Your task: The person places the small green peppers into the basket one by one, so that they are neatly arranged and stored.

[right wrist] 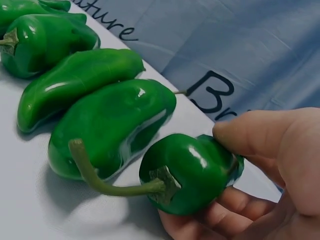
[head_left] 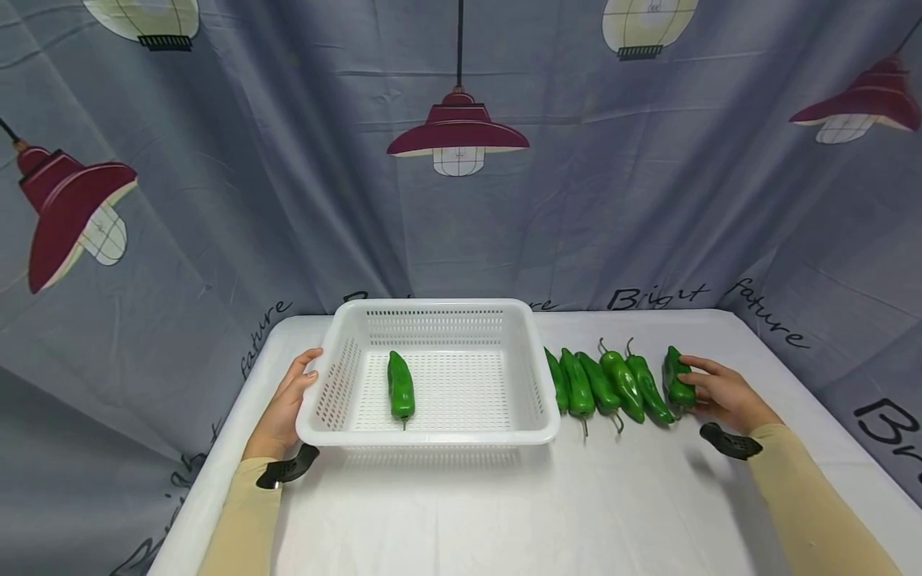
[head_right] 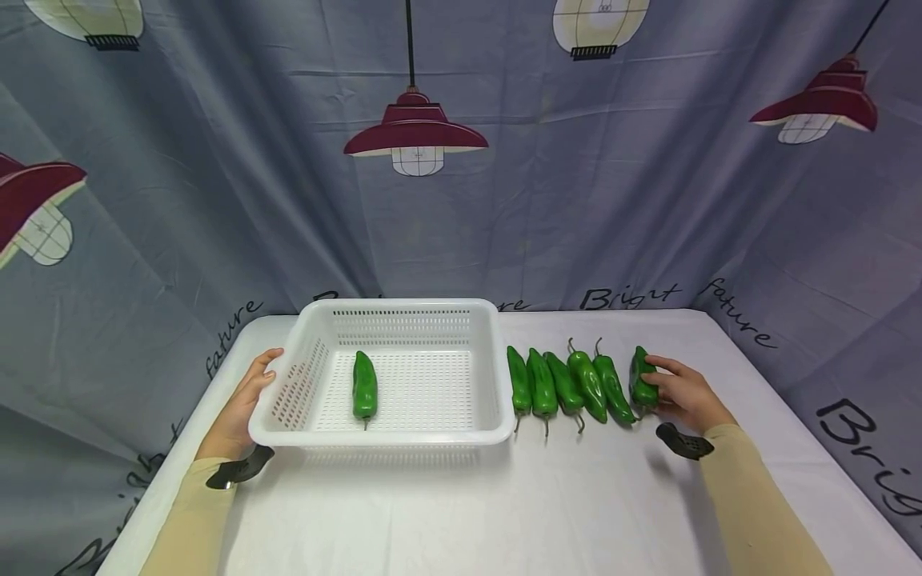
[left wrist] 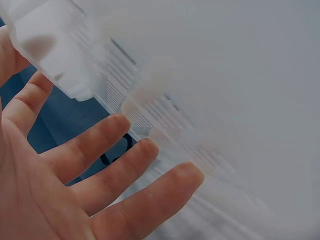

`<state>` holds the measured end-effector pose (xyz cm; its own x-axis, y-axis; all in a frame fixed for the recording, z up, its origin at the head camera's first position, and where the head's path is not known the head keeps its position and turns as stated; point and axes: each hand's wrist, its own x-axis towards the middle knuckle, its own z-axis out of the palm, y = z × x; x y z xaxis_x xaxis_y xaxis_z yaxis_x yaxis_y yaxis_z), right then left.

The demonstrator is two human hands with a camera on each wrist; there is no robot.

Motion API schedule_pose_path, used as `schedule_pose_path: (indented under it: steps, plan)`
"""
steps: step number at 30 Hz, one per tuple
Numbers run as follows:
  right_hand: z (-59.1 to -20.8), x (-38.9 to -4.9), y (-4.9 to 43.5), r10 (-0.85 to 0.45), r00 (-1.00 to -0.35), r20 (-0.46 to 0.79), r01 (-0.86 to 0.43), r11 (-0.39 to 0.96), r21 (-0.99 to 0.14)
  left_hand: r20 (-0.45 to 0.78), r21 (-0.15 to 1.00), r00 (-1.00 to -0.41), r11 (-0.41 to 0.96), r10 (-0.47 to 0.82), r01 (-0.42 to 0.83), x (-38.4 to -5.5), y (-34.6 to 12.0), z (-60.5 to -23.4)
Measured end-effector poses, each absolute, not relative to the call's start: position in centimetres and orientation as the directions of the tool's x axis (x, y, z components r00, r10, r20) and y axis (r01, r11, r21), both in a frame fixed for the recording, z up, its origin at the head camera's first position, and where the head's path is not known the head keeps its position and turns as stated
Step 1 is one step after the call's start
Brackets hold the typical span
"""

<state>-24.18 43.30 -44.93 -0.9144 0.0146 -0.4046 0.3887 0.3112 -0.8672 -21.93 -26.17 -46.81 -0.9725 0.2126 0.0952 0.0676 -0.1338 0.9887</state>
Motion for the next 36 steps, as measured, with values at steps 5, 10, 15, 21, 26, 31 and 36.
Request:
schedule_pose_path:
  steps: [5,10,15,21,26,31,36]
  plan:
    - [-45.6,-24.1,43.9,0.008,-0.917,-0.4,0.388,0.257,-0.885,0.095,0.988,-0.971,-0.143,0.217,0.065,-21.9,-26.1,-46.8]
    - [-46.1,-23.8,44.2,-0.022,-0.928,-0.371,0.36,0.193,-0.913,0.094,0.987,-0.97,-0.15,0.222,0.061,-21.9,-26.0,-46.6]
    - [-46.5,-23.5,44.3,-0.04,-0.936,-0.349,0.342,0.119,-0.932,0.096,0.986,-0.971,-0.151,0.22,0.063,-21.9,-25.9,-46.5]
    - [-46.8,-23.3,44.1,-0.018,-0.938,-0.347,0.343,0.114,-0.932,0.079,0.989,-0.975,-0.143,0.206,0.05,-22.0,-25.9,-46.5]
    - [-46.9,-23.3,44.0,-0.015,-0.936,-0.351,0.349,0.083,-0.934,0.082,0.989,-0.976,-0.14,0.202,0.054,-22.0,-26.0,-46.7]
    - [-47.1,-23.1,44.0,-0.054,-0.943,-0.329,0.328,0.022,-0.944,0.085,0.988,-0.974,-0.146,0.208,0.055,-22.0,-26.1,-46.8]
    - [-46.9,-23.1,44.0,-0.074,-0.946,-0.315,0.316,-0.011,-0.949,0.077,0.989,-0.975,-0.138,0.208,0.049,-22.0,-26.1,-46.8]
